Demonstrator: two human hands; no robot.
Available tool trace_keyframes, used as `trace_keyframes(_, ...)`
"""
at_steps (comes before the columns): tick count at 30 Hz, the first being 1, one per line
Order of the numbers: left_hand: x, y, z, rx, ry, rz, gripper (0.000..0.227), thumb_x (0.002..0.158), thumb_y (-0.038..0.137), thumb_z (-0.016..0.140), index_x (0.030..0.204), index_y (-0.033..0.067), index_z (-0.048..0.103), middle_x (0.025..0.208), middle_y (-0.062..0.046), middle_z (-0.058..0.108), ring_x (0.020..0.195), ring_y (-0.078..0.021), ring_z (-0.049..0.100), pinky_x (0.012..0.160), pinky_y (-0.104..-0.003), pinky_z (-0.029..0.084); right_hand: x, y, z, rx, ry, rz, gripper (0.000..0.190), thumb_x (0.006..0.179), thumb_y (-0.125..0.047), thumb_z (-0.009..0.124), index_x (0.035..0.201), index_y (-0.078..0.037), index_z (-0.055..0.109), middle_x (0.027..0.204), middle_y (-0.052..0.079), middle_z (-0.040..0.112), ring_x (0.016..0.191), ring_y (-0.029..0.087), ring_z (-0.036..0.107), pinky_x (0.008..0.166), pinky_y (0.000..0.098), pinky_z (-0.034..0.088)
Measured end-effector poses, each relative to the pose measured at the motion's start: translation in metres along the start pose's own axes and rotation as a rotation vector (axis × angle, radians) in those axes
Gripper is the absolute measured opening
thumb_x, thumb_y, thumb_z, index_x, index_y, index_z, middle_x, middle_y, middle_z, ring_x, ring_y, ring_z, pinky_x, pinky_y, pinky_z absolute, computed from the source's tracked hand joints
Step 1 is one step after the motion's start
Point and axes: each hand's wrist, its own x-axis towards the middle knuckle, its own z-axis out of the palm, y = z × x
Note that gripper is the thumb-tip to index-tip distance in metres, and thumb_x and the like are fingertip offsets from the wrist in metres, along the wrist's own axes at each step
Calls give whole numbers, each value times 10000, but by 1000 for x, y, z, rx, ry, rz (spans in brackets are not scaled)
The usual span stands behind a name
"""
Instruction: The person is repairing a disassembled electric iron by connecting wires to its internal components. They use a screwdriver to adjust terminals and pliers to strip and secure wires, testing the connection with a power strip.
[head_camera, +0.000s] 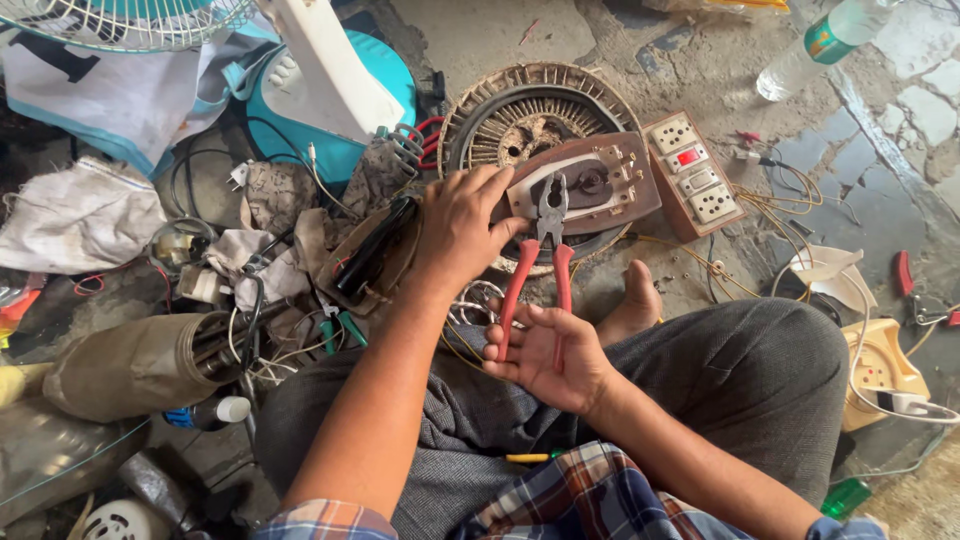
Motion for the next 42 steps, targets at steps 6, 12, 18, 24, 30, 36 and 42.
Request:
trace_keyframes(6,23,-6,-7,34,-46,115,754,680,400,873,1322,94,621,1320,-51,625,1262,-296,518,1075,-503,358,-4,-3,0,-78,90,18,486,940,-373,537,1300,-47,558,1044,117,653,954,252,659,729,334,496)
trace_keyframes(12,23,-6,2,79,-64,66,752,709,427,862,1330,84,612,1366,-28,603,1287,-278,500,1104,-539,326,-13,-23,-14,-130,159,130,424,941,-365,513,1240,-68,561,996,100,656,912,239,678,590,299,436)
trace_keyframes(18,19,2,13,125,-40,-41,819,745,488,829,1372,36,558,1427,-59,545,1345,-287,449,1139,-589,290,-32,-84,-25,-242,122,313,418,960,-336,516,1237,-27,563,975,132,678,908,280,690,507,286,441)
trace_keyframes(24,15,10,5,130,-95,-54,884,763,517,820,1433,53,478,1495,-88,490,1406,-285,397,1182,-603,225,-30,-76,-17,-194,75,262,541,890,-341,557,1297,14,530,1100,204,669,1017,332,688,676,349,566)
trace_keyframes(30,23,15,17,76,-101,43,1179,693,521,875,1525,-27,244,1523,-217,425,1469,-356,312,1228,-535,173,-18,-47,4,-71,15,186,574,860,-315,594,1347,-19,526,1155,157,643,1102,297,648,779,359,577)
trace_keyframes(36,35,1,27,19,-99,109,1215,698,487,883,1561,-47,214,1516,-268,443,1452,-393,376,1231,-470,223,-9,-24,7,8,71,92,505,907,-352,572,1303,-39,551,1048,127,631,946,264,644,605,277,474)
trace_keyframes(42,40,-4,27,-12,-88,155,1228,677,464,905,1565,-43,223,1548,-267,437,1482,-401,372,1259,-466,249,-22,-53,-13,-102,160,233,431,915,-345,538,1220,-42,568,985,115,636,855,247,665,486,258,384)
